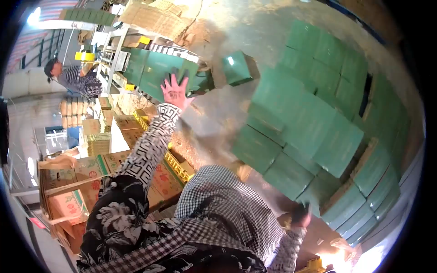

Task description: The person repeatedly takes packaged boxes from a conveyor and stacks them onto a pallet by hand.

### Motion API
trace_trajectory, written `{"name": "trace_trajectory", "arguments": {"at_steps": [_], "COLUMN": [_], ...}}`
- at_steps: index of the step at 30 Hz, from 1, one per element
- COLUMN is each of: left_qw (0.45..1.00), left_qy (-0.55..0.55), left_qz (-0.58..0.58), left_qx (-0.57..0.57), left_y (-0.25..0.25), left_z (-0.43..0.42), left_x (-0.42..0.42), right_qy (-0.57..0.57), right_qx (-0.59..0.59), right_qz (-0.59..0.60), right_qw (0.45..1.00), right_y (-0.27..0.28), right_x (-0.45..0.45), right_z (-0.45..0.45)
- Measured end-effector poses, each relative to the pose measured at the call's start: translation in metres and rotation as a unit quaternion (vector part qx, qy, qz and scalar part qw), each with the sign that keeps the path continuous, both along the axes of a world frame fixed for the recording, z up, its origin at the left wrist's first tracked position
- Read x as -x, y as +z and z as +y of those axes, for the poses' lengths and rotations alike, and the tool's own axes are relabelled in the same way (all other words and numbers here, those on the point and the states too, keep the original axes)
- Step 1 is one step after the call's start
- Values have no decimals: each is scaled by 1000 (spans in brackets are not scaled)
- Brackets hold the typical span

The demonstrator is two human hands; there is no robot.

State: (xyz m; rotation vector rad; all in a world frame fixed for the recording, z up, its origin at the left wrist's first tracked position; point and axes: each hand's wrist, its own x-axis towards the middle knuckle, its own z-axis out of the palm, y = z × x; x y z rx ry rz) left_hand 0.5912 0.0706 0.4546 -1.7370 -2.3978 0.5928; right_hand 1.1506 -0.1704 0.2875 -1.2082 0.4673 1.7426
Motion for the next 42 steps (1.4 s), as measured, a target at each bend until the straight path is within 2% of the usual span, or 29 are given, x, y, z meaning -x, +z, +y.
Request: {"name": "trace_trajectory", "arguments": {"at_steps": [1, 2, 5, 6, 7, 8, 9, 11, 13, 15, 16, 17, 18, 20, 21, 22, 24, 26, 28, 31, 34, 35, 36, 37, 38, 39, 40, 41, 42], "left_qw": [999, 997, 979, 946, 934, 914, 875, 699, 350, 260, 280, 366, 360, 392, 347, 299, 304, 303, 292, 405, 360, 454, 436, 521, 418, 380, 340, 300, 306], "left_qy": [-31, -69, -68, -92, -86, -84, 18, 205, 518, 483, 437, 398, 448, 433, 472, 510, 451, 468, 412, 458, 431, 478, 426, 333, 366, 370, 375, 381, 400], "left_qz": [2, 9, -171, -272, -245, -222, -315, -476, -650, -751, -784, -754, -707, -698, -698, -695, -719, -759, -824, -749, -823, -752, -789, -775, -814, -831, -845, -857, -844], "left_qx": [-15, -26, -84, -153, -244, -328, -367, -492, -433, -368, -341, -374, -412, -414, -411, -409, -432, -337, -256, -255, -81, 0, 73, 132, 169, 169, 172, 173, 185], "left_y": [-3, -3, 7, 8, 10, 11, -6, -42, -8, -7, -14, -30, -17, -23, -11, 1, 1, -25, -28, -41, -116, -140, -141, -107, -148, -165, -193, -231, -269], "left_z": [-2, -6, -39, -53, -66, -79, -85, -95, -49, -17, -13, -10, -2, -3, 2, 8, 5, -20, -64, -143, -234, -247, -240, -206, -218, -217, -223, -233, -240], "left_x": [31, 56, 92, 108, 133, 166, 217, 320, 310, 284, 295, 314, 302, 300, 280, 260, 241, 262, 219, 98, 29, 6, -37, -105, -125, -154, -173, -185, -193], "right_qy": [74, 125, 293, 365, 350, 362, 345, 308, 285, 285, 269, 225, 270, 226, 222, 243, 380, 253, 181, 5, -121, -103, -83, -66, -48, -32, -279, -151, -213], "right_qx": [-88, -40, -318, -263, -234, -225, -266, -336, -314, -283, -300, -303, -291, -217, -101, -131, -74, -13, 26, 5, 11, 22, 32, 18, 5, -7, 38, -12, 3], "right_qz": [64, -22, -93, -74, -45, -48, -101, -217, -325, -297, -277, -204, -275, -104, -28, 50, -66, -36, -175, -170, -146, -220, -293, -322, -351, -381, -172, -286, -158], "right_qw": [991, 991, 897, 890, 906, 903, 895, 864, 845, 866, 872, 903, 876, 944, 969, 960, 920, 967, 967, 985, 982, 970, 952, 944, 935, 924, 944, 946, 964], "right_y": [-3, 33, 92, 103, 74, 113, 101, 77, 71, 86, 90, 131, 109, 96, 112, 126, 142, 148, 157, 126, 85, 61, 30, 6, -16, -39, -34, -69, -84], "right_x": [60, 152, 357, 409, 459, 504, 542, 619, 641, 609, 596, 560, 537, 463, 433, 397, 324, 255, 197, 133, 97, 87, 76, 68, 60, 52, 56, 51, 44], "right_z": [44, 95, 205, 235, 253, 271, 269, 268, 257, 255, 248, 243, 226, 189, 179, 169, 132, 82, 30, -42, -84, -101, -120, -124, -126, -128, -101, -108, -100]}}
